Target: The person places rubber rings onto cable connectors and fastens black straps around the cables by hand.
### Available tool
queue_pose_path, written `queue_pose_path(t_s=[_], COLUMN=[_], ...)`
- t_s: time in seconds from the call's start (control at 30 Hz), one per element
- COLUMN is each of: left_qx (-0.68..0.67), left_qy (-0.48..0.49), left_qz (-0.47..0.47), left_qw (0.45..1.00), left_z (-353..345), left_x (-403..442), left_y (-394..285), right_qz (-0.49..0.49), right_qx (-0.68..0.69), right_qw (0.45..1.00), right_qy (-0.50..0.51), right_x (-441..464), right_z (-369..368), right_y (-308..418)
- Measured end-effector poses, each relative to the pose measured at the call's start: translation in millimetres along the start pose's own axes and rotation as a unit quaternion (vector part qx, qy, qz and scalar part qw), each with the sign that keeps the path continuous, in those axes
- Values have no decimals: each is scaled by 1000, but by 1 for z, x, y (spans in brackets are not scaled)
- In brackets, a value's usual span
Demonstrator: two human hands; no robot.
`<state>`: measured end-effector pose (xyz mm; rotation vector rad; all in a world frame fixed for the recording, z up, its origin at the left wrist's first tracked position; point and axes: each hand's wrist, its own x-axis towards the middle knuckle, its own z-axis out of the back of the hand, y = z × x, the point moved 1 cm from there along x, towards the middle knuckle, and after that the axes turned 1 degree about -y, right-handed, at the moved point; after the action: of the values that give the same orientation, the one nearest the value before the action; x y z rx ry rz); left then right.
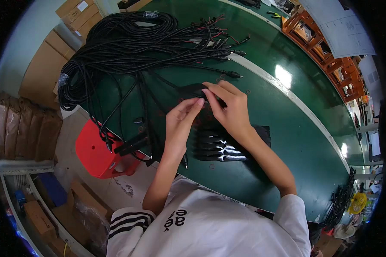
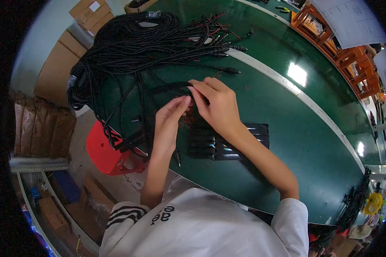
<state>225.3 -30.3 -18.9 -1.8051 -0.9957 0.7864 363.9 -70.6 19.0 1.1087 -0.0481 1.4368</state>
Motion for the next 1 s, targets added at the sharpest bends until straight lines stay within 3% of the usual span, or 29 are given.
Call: queue_pose_path(t_s=[0.1, 0.23, 0.33, 0.4, 0.7, 0.9, 1.0], left_qx=[-10, -41, -46, -84, -260, -270, -267], left_qy=[-33, -46, -18, 63, 90, 59, 90], left_qz=[34, 11, -2, -24, 0, 18, 35], left_qw=[999, 998, 999, 994, 961, 961, 959], left_z=[1, -4, -5, -3, -14, -26, -14], left_x=[3, 5, 9, 13, 14, 14, 17], left_y=[7, 8, 5, 4, 15, 2, 18], right_qz=[3, -10, -43, -133, -113, -156, -159], right_qx=[25, 60, 88, 160, 170, 180, 205], right_qw=[1000, 998, 995, 978, 978, 971, 965], right_qy=[-11, -29, -32, -13, -48, -33, -39], right_x=[-1, -2, -2, -1, -1, 3, 3], right_z=[0, -4, -5, -4, -7, -2, -3], right_y=[2, 1, -2, -1, -7, 0, -6])
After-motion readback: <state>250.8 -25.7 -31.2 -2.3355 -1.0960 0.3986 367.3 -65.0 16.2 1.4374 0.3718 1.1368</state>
